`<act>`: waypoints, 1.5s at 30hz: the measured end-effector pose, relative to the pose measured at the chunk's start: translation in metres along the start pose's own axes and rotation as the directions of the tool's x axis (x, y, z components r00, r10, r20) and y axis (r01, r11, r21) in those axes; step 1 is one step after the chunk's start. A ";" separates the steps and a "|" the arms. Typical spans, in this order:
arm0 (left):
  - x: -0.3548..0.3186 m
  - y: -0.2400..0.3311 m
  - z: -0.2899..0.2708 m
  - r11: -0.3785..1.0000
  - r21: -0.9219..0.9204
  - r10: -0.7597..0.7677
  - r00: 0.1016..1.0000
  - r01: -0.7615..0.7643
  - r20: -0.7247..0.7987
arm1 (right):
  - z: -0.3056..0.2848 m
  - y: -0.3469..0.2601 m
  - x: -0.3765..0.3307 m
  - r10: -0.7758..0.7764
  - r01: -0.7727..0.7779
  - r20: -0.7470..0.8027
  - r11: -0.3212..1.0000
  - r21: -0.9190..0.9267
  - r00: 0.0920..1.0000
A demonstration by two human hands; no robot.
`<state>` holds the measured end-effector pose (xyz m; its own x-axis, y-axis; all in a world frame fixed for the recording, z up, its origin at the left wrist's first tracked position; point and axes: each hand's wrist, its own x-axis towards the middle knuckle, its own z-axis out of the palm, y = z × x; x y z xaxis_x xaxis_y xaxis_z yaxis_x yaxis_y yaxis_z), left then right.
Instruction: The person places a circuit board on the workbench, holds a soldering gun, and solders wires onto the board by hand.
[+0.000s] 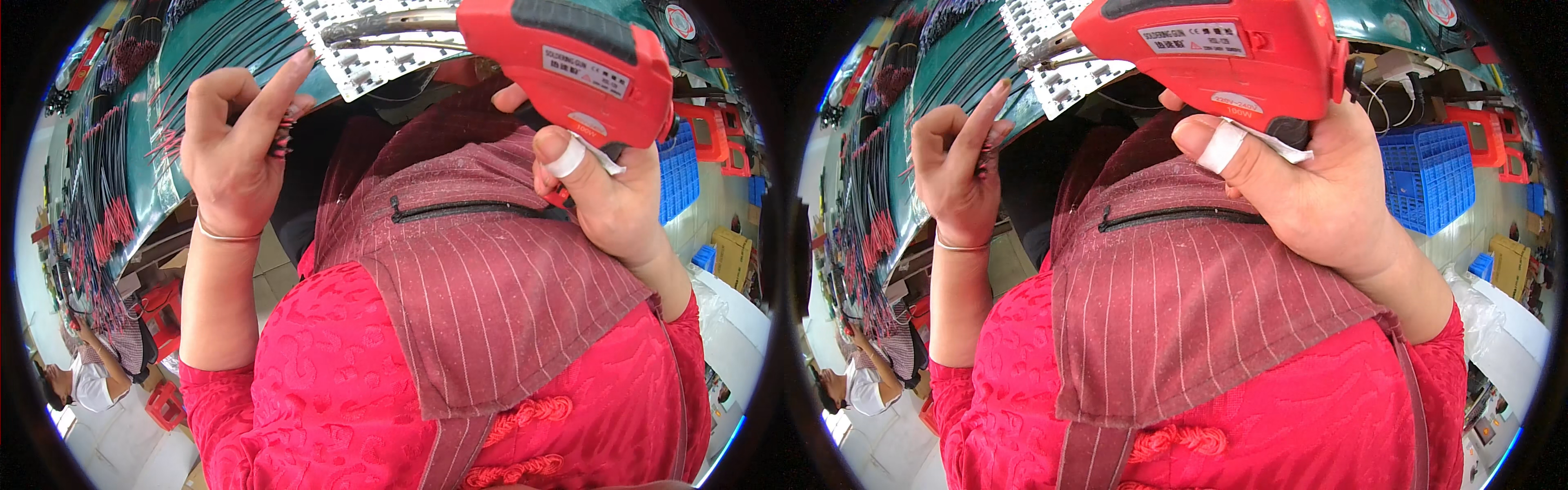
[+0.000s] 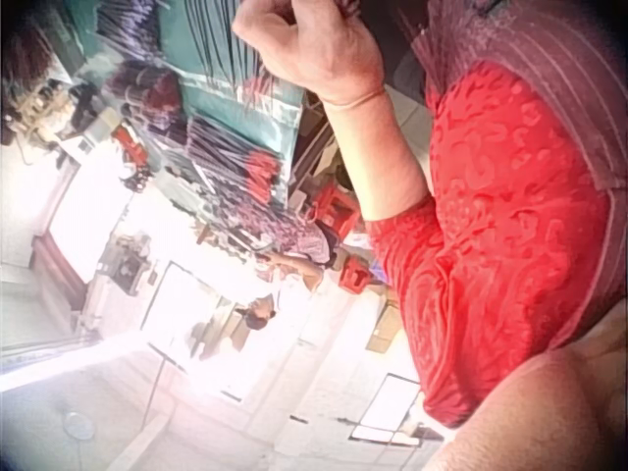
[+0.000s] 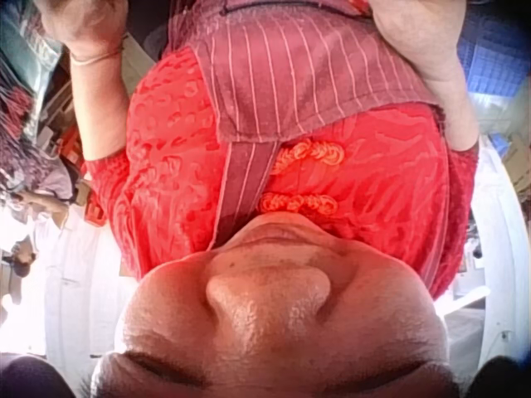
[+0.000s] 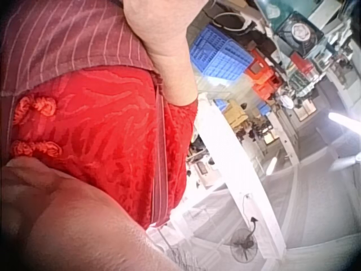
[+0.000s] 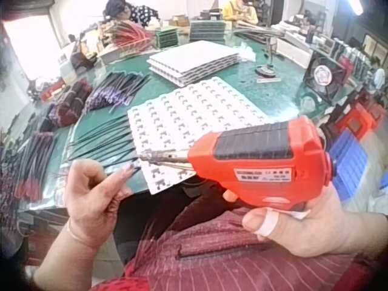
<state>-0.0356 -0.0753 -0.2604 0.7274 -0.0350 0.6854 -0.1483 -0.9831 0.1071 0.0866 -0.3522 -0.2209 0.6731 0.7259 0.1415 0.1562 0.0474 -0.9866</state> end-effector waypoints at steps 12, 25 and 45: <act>-0.001 -0.008 0.006 0.998 0.010 0.066 0.996 -0.067 0.053 | -0.001 -0.003 -0.002 0.042 -0.042 -0.005 0.998 0.039 0.999; 0.003 0.005 0.002 1.000 -0.025 0.002 0.997 0.000 0.075 | -0.003 -0.016 -0.012 0.131 -0.130 0.003 0.987 -0.091 0.991; 0.008 0.008 -0.003 0.999 0.034 0.030 0.985 -0.037 0.171 | -0.008 -0.007 -0.012 0.027 -0.018 0.080 0.993 -0.120 0.996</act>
<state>-0.0328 -0.0830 -0.2521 0.8265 -0.0951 0.5548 -0.1521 -0.9867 0.0575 0.0828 -0.3669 -0.2150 0.6174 0.7793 0.1074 0.2298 -0.0481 -0.9721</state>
